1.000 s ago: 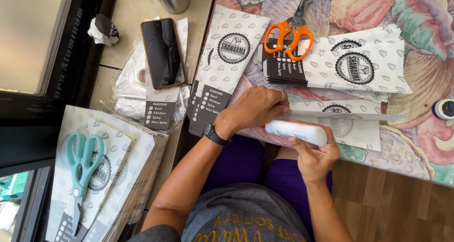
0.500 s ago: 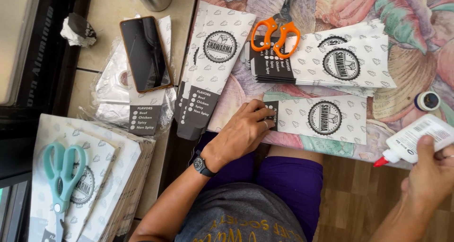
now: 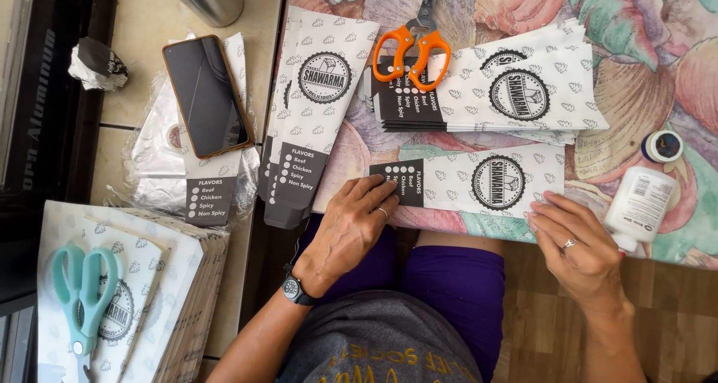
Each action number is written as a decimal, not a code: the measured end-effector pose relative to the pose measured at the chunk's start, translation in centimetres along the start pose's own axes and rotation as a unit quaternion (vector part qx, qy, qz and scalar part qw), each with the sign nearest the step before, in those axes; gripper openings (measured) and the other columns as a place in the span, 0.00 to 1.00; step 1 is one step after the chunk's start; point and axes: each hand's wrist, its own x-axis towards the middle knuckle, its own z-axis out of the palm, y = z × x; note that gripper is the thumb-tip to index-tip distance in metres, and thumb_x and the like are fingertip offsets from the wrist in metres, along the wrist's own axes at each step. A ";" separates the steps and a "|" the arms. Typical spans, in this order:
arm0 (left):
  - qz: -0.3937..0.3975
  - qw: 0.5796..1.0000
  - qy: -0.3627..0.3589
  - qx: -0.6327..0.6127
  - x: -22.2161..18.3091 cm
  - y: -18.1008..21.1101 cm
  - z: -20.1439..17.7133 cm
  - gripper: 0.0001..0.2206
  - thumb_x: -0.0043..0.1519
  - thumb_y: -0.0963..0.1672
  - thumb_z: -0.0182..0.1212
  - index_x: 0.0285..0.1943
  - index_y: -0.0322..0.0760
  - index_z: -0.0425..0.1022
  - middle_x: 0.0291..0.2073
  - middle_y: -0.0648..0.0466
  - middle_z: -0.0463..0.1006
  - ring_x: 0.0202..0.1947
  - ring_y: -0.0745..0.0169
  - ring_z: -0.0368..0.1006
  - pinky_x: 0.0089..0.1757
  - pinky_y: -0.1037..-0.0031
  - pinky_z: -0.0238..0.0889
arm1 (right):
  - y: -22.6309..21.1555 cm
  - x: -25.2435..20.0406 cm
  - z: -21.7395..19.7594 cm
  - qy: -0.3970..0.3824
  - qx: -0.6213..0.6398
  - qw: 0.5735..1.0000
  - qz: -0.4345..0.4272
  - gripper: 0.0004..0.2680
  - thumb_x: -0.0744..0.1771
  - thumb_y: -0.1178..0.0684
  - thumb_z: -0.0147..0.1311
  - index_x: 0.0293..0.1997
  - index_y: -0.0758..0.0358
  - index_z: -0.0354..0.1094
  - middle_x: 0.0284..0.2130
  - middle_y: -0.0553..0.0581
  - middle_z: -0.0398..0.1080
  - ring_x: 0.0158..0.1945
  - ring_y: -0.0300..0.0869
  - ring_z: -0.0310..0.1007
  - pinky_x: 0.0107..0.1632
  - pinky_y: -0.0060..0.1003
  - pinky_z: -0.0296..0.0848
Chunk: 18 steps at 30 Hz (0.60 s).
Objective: The person applies glue to the edges of paper shawarma wrappers, folds them into a sleeve shape, and stacks them. They handle one wrapper at a time, using a bottle of glue to apply an adhesive strip and their hands to press the seams together.
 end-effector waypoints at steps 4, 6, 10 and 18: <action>0.004 1.000 0.006 0.007 0.1 0.1 -0.1 0.07 0.66 0.36 0.59 0.50 0.25 0.79 0.55 0.37 0.79 0.56 0.35 0.73 0.49 0.53 0.68 | 0.3 -0.4 0.4 0.007 0.003 1.000 0.012 0.04 0.66 0.74 0.62 0.40 0.80 0.76 0.42 0.70 0.77 0.51 0.65 0.78 0.58 0.51 0.80; 0.008 1.000 0.019 0.006 0.2 0.3 -0.1 0.07 0.66 0.36 0.58 0.50 0.25 0.79 0.54 0.37 0.79 0.55 0.35 0.74 0.50 0.54 0.68 | 0.3 -0.6 0.5 0.015 0.007 0.999 0.036 0.04 0.66 0.74 0.62 0.41 0.80 0.76 0.43 0.70 0.77 0.50 0.64 0.78 0.58 0.51 0.80; 0.001 1.000 0.027 0.004 0.3 0.6 -0.4 0.07 0.66 0.36 0.59 0.50 0.25 0.80 0.54 0.38 0.79 0.55 0.36 0.74 0.50 0.53 0.69 | 0.2 -0.5 0.8 0.027 0.017 0.998 0.056 0.03 0.66 0.74 0.62 0.39 0.79 0.76 0.43 0.69 0.77 0.51 0.62 0.78 0.58 0.49 0.79; -0.007 0.999 0.040 0.020 0.6 1.8 0.1 0.12 0.67 0.46 0.58 0.57 0.46 0.81 0.46 0.40 0.76 0.52 0.33 0.75 0.54 0.46 0.66 | -0.2 4.7 5.3 -0.078 -0.001 0.996 0.044 0.15 0.69 0.52 0.56 0.62 0.66 0.71 0.56 0.70 0.72 0.65 0.63 0.66 0.69 0.59 0.64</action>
